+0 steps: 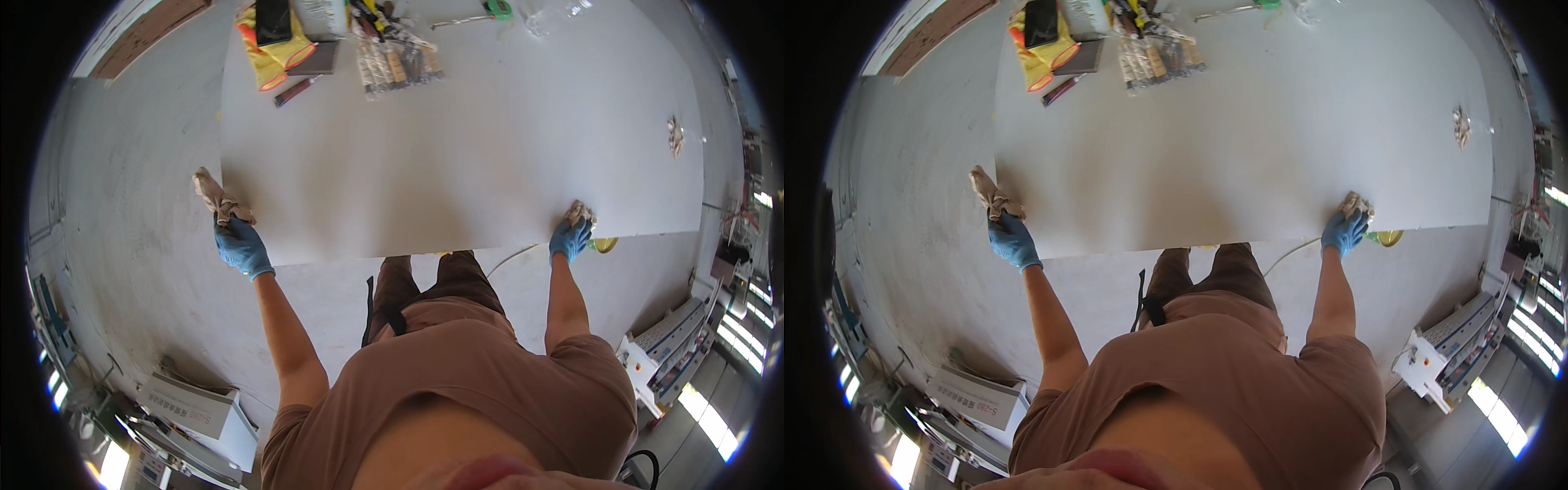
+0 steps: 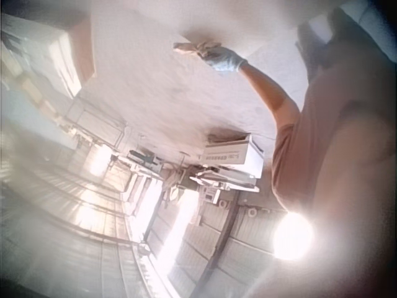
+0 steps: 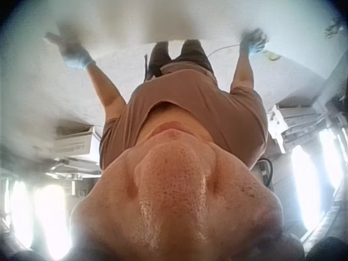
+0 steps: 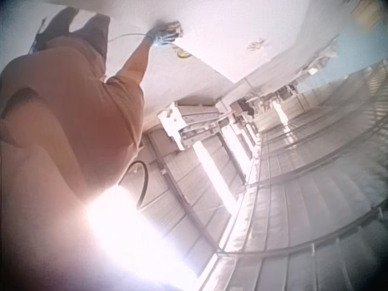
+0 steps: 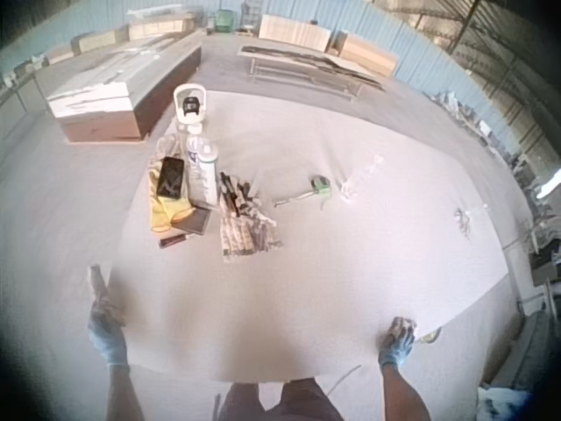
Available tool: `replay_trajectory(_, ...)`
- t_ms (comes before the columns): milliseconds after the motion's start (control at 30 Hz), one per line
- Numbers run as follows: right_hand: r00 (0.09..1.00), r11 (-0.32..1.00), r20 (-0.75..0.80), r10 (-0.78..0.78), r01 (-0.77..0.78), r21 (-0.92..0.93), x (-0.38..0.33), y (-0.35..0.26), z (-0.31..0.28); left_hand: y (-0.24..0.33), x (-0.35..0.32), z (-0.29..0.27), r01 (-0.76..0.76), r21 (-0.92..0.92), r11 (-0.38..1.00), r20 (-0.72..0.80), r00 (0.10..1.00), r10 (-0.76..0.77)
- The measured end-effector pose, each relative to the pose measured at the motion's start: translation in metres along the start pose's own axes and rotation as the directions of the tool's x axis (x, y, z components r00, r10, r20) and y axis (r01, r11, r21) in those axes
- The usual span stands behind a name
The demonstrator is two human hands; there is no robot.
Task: The person wipes a large white board with a cloth, then pours liquid from a plastic bottle onto the cloth and continues wiping the board. The person uses a yellow sponge to wipe the board edges and corners.
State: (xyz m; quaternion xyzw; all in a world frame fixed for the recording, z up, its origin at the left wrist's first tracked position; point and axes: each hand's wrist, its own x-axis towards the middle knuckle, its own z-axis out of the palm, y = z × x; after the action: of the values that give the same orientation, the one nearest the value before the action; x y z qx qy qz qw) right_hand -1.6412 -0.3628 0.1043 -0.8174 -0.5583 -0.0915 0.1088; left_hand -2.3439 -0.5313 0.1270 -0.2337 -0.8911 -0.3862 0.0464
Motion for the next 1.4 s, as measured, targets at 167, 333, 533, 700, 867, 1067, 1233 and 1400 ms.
replay_trajectory(167, 0.889, 0.883, -0.194, -0.414, 0.444, 0.15, -0.069, -0.106, -0.031, 0.018, 0.002, -0.009, -0.139, 0.128, 0.982, -0.006, 0.99, 0.141)
replay_trajectory(333, 0.627, 0.479, 0.047, -0.777, 0.542, 0.69, -0.182, -0.224, -0.099, 0.057, -0.01, -0.032, -0.213, 0.183, 0.96, 0.068, 0.977, 0.204)
replay_trajectory(533, 0.605, 0.525, 0.103, -0.79, 0.578, 0.625, -0.129, -0.157, -0.108, 0.075, -0.011, -0.038, -0.297, 0.22, 0.929, 0.099, 0.955, 0.281)
replay_trajectory(700, 0.923, 0.947, 0.236, -0.305, 0.32, -0.03, -0.006, 0.064, -0.074, 0.092, -0.021, -0.035, -0.201, 0.195, 0.96, 0.092, 0.978, 0.186)
replay_trajectory(867, 0.97, 0.974, 0.109, 0.217, -0.208, -0.083, 0.078, 0.141, -0.034, 0.124, -0.055, -0.037, -0.092, 0.201, 0.975, 0.121, 0.99, 0.069)
replay_trajectory(1067, 0.906, 0.869, 0.103, -0.41, 0.353, 0.348, 0.054, -0.028, -0.024, 0.179, -0.132, 0.001, -0.283, 0.055, 0.958, 0.228, 0.937, 0.264)
replay_trajectory(1233, 0.806, 0.731, -0.231, -0.544, 0.591, 0.34, 0.129, -0.04, -0.021, 0.265, -0.218, 0.068, -0.511, -0.131, 0.85, 0.272, 0.806, 0.526)
replay_trajectory(1400, 0.987, 0.988, -0.048, -0.155, 0.156, 0.016, 0.218, 0.134, -0.02, 0.321, -0.254, 0.124, -0.582, -0.252, 0.773, 0.323, 0.703, 0.634)
